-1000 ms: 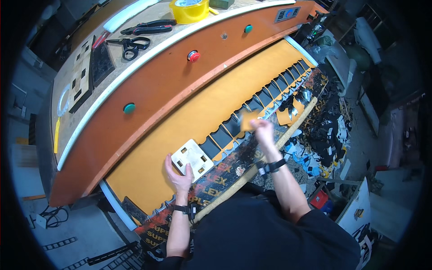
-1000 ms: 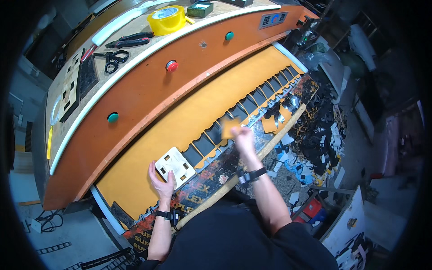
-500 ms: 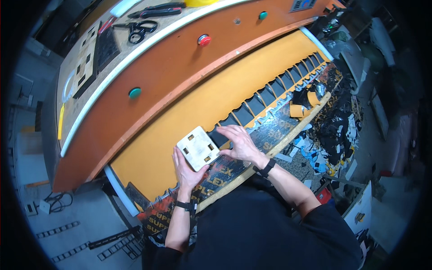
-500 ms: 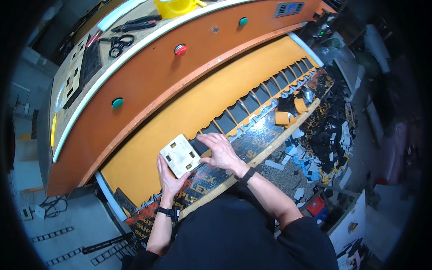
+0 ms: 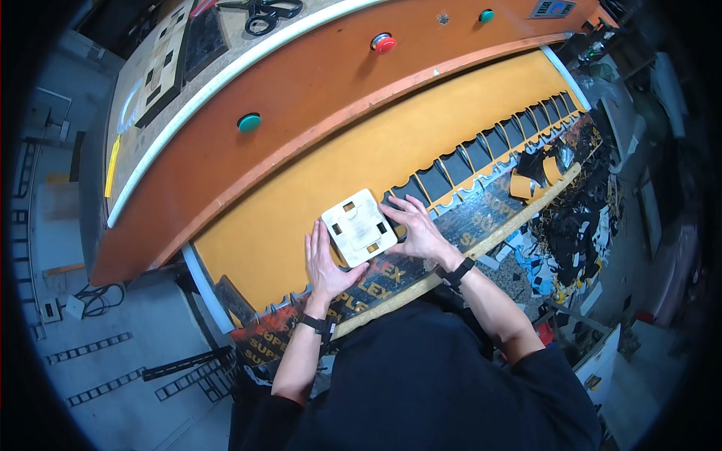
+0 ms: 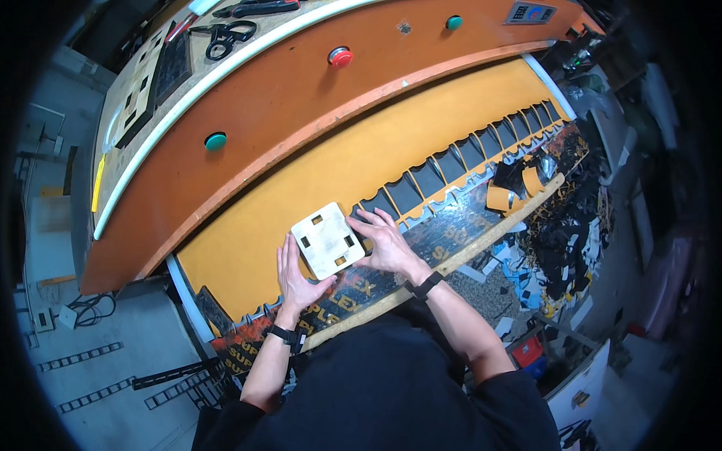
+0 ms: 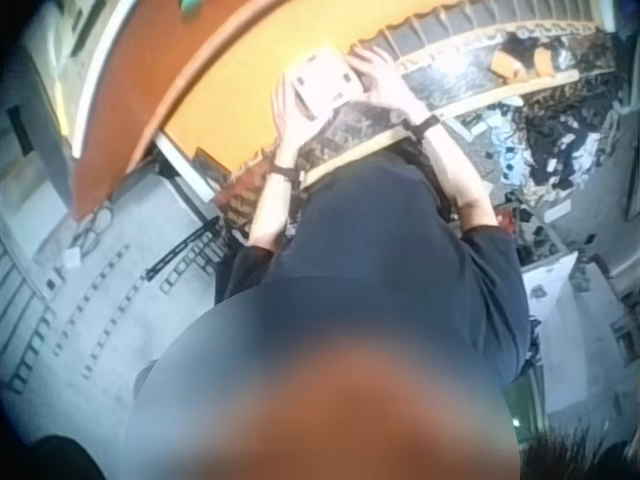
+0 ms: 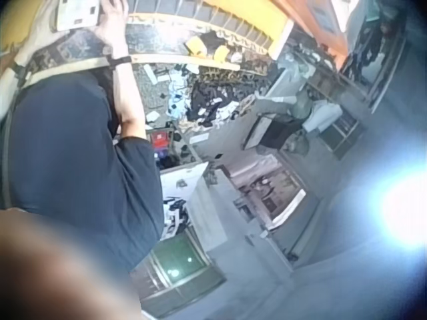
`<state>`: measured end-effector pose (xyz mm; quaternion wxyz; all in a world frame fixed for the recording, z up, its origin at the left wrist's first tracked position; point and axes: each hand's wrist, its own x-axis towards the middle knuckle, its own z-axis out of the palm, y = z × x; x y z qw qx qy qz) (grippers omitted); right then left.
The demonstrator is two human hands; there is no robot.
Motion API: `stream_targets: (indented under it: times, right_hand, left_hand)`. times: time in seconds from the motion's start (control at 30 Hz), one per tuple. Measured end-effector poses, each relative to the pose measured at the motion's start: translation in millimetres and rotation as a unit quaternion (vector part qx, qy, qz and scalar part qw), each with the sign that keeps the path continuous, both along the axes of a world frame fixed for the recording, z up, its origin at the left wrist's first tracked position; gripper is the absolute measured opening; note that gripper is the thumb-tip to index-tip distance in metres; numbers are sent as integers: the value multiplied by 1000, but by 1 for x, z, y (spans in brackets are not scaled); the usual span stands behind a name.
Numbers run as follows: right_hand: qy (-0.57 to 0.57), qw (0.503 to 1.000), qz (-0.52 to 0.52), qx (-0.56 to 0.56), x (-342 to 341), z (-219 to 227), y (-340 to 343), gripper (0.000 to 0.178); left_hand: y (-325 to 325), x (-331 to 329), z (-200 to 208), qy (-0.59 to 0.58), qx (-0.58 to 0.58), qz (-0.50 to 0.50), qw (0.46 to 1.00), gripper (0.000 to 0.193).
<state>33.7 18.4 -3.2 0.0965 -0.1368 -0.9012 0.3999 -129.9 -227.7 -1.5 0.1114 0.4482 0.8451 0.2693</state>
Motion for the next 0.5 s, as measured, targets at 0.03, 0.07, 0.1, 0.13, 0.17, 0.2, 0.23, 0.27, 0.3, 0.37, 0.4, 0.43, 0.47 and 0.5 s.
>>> stream_targets:
  times: [0.03,0.07,0.1,0.13,0.17,0.2,0.23,0.27,0.3,0.37,0.4,0.43,0.47,0.5]
  right_hand:
    - [-7,1000,-4,-6,0,-1,0,104]
    - [-2,1000,1,-14,1,-2,0,107]
    - [-4,1000,2,-16,2,-4,0,107]
    - [-6,1000,-3,-10,3,-5,1,108]
    - [-9,1000,-8,-4,4,-7,1,109]
    - [-9,1000,-5,-6,3,-7,1,109]
    - [-4,1000,0,-7,3,-6,1,109]
    - [1,1000,5,-7,2,-5,1,109]
    - [0,1000,7,-9,2,-5,1,109]
    - [2,1000,-2,-3,4,-3,2,109]
    - [2,1000,0,-5,5,-3,2,109]
    - [5,1000,-2,-6,5,-2,2,109]
    - [7,1000,-4,-7,6,-1,2,110]
    - [7,1000,-2,-9,6,-1,2,110]
  left_hand:
    - [0,0,0,-1,-2,2,1000,141]
    - [0,0,1,0,-1,5,1000,141]
    - [1,1,1,1,1,6,1000,140]
    - [2,1,1,-1,0,7,1000,140]
    - [2,2,1,1,-3,7,1000,140]
    - [2,2,0,3,-5,7,1000,141]
    - [1,2,0,3,-6,9,1000,141]
    - [1,2,-1,4,0,11,1000,141]
    - [0,2,-1,5,6,12,1000,141]
    - [1,4,-1,6,0,13,1000,142]
    - [1,5,0,8,-5,12,1000,142]
    - [2,6,1,7,-6,15,1000,142]
    - [2,7,2,7,-10,16,1000,142]
    - [2,7,2,6,-13,17,1000,142]
